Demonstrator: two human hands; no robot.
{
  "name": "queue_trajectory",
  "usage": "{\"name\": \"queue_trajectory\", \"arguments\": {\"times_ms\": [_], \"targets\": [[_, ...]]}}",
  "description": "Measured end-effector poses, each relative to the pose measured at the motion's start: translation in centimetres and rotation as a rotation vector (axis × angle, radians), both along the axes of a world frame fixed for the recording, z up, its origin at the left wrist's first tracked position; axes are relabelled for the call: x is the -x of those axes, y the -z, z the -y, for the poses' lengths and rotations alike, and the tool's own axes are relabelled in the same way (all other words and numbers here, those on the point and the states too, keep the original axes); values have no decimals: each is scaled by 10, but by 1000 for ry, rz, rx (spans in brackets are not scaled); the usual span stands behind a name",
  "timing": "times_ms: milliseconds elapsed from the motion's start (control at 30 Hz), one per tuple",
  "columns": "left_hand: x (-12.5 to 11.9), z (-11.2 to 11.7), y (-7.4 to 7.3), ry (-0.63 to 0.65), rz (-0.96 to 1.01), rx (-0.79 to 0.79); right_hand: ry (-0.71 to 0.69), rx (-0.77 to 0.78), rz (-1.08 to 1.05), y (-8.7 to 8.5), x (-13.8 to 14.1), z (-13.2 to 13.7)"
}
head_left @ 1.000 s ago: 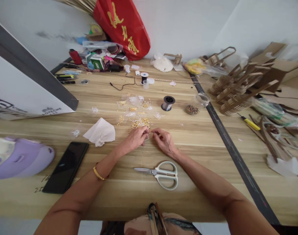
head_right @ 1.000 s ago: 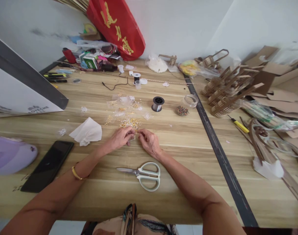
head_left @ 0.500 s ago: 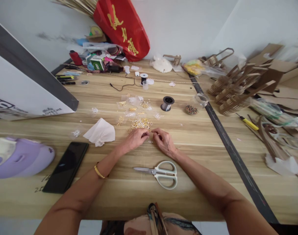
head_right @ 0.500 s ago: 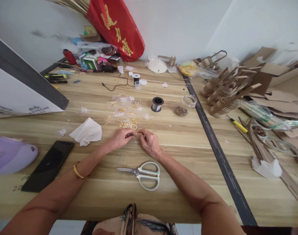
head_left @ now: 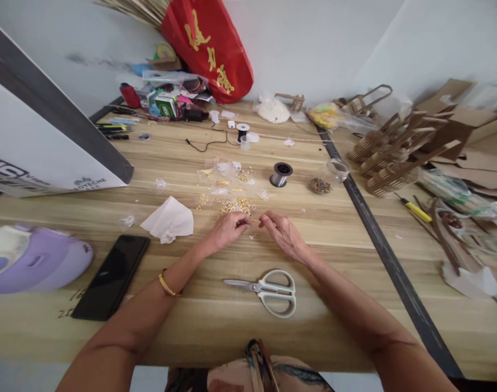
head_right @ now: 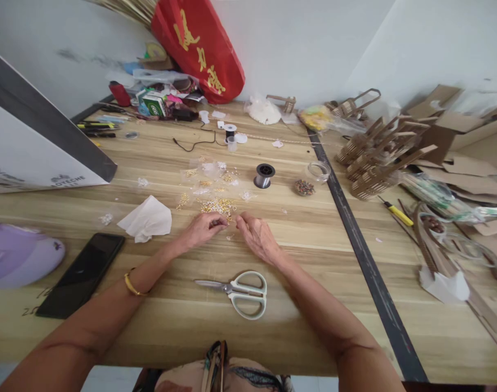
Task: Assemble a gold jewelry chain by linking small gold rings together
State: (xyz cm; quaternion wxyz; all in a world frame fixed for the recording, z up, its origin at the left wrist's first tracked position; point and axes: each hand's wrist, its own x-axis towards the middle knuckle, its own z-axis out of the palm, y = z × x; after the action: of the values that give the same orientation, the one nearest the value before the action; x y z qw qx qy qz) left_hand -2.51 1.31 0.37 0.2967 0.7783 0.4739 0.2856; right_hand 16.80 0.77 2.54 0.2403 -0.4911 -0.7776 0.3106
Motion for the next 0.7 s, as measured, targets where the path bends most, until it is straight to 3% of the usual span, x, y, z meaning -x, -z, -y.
{"name": "queue_trajectory", "arguments": {"times_ms": [300, 500, 700], "targets": [[-1, 1, 2, 17, 3, 5, -2, 27, -65, 0, -1, 2], [-4, 2, 1, 38, 17, -4, -24, 191, -197, 2, 3, 3], [-3, 3, 4, 33, 35, 6, 52, -10, -171, -4, -4, -2]]}}
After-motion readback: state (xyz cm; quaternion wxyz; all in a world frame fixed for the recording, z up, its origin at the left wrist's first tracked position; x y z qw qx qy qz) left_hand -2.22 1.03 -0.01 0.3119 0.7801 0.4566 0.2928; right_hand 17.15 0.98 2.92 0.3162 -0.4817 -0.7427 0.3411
